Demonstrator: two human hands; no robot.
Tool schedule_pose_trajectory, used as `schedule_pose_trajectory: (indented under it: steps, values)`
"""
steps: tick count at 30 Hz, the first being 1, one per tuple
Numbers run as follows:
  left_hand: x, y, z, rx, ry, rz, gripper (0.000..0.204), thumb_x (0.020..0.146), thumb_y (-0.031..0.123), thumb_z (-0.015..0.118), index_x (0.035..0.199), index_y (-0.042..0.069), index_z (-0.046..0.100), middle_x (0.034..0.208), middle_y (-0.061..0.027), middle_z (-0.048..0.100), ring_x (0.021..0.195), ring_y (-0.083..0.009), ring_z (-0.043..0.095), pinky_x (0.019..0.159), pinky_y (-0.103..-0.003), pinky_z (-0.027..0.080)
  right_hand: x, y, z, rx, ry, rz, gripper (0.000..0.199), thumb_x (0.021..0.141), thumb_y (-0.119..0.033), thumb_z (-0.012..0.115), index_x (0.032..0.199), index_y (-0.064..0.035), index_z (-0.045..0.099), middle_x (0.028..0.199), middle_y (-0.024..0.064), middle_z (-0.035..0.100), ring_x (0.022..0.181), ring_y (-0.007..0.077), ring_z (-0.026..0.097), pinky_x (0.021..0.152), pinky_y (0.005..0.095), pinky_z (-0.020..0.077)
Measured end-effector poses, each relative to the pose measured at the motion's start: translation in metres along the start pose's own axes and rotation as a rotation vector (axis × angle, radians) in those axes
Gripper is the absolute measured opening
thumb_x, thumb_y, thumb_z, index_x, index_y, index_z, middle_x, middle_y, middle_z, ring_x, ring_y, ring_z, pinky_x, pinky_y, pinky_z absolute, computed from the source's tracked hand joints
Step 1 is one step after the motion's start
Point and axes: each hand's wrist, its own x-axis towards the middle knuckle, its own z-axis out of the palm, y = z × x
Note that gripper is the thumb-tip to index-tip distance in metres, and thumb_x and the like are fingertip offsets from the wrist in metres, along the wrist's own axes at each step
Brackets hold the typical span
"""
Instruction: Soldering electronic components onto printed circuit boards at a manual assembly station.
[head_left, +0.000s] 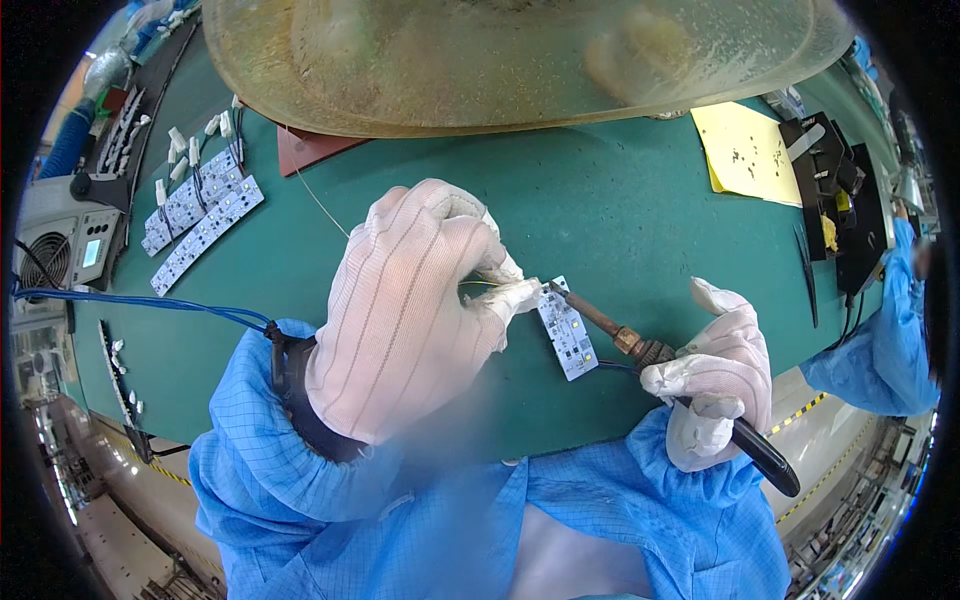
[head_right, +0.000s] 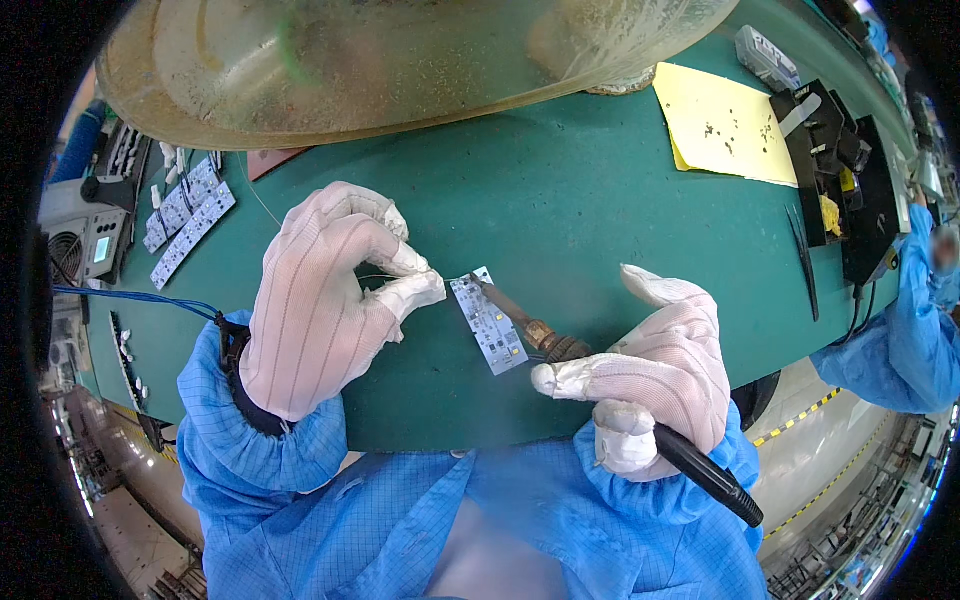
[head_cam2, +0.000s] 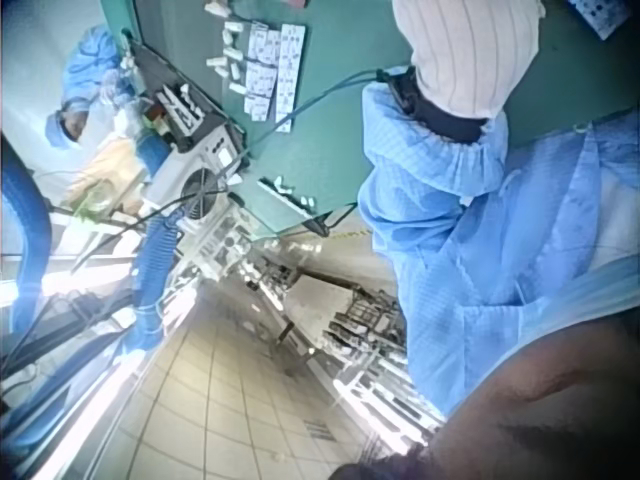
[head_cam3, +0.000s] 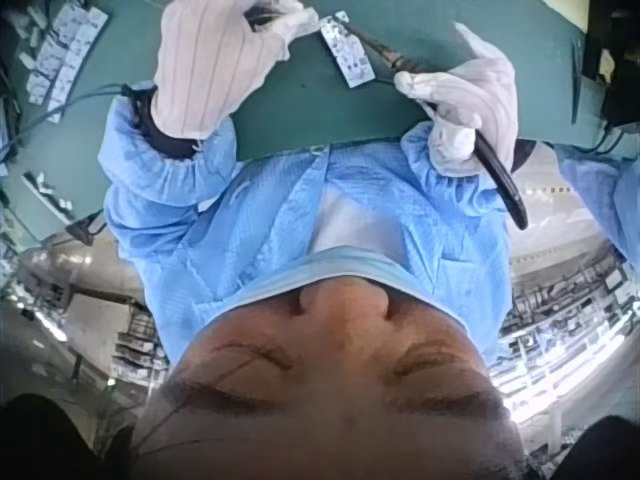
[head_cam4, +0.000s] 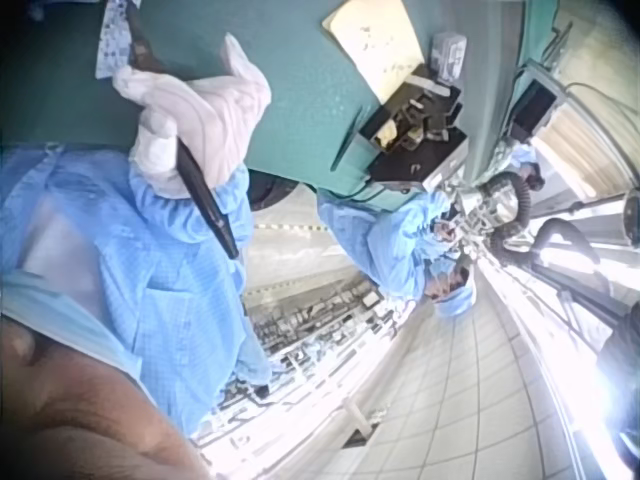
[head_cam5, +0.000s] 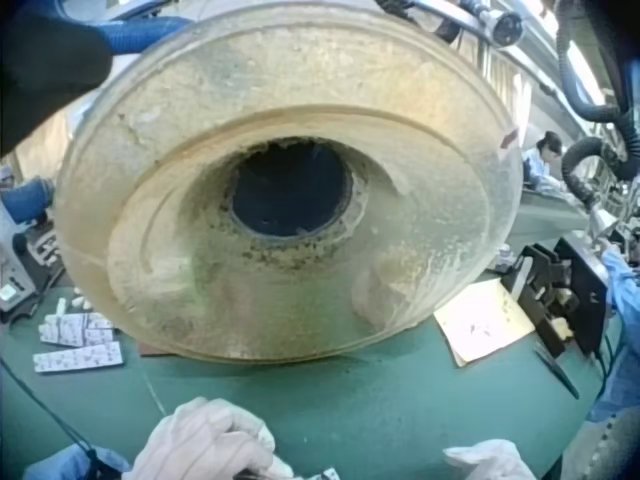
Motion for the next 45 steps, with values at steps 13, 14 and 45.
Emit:
schedule_pose_trajectory:
  steps: [13, 14, 45]
  values:
    - [0.001, 0.0, 0.001, 0.01, 0.009, -0.01, 0.024, 0.062, 0.017, 0.082, 0.074, 0.006, 0.064, 0.091, -0.0112, 0.063, 0.087, -0.0309, 0.06, 0.079, -0.04, 0.047, 0.002, 0.004, -0.003, 0.011, -0.036, -0.023, 0.069, 0.102, -0.053, 0.025, 0.076, -0.0147, 0.075, 0.06, -0.0016, 0.066, 0.058, 0.0197, 0.049, 0.097, 0.0582, 0.0414]
    - [0.001, 0.0, 0.001, 0.01, 0.009, -0.01, 0.024, 0.062, 0.017, 0.082, 0.074, 0.006, 0.064, 0.091, -0.0112, 0.063, 0.087, -0.0309, 0.06, 0.079, -0.04, 0.047, 0.002, 0.004, -0.004, 0.008, -0.055, -0.023, 0.069, 0.102, -0.053, 0.024, 0.076, -0.0147, 0.075, 0.06, -0.0017, 0.066, 0.058, 0.0196, 0.049, 0.097, 0.0581, 0.0413]
    - [0.0, 0.0, 0.0, 0.005, 0.007, -0.009, 0.024, 0.064, 0.019, 0.082, 0.074, 0.007, 0.063, 0.091, -0.0107, 0.062, 0.088, -0.03, 0.06, 0.082, -0.039, 0.045, 0.001, 0.001, 0.001, 0.021, 0.015, -0.022, 0.068, 0.102, -0.052, 0.026, 0.073, -0.0145, 0.075, 0.059, -0.0013, 0.064, 0.06, 0.0195, 0.049, 0.096, 0.0573, 0.0427]
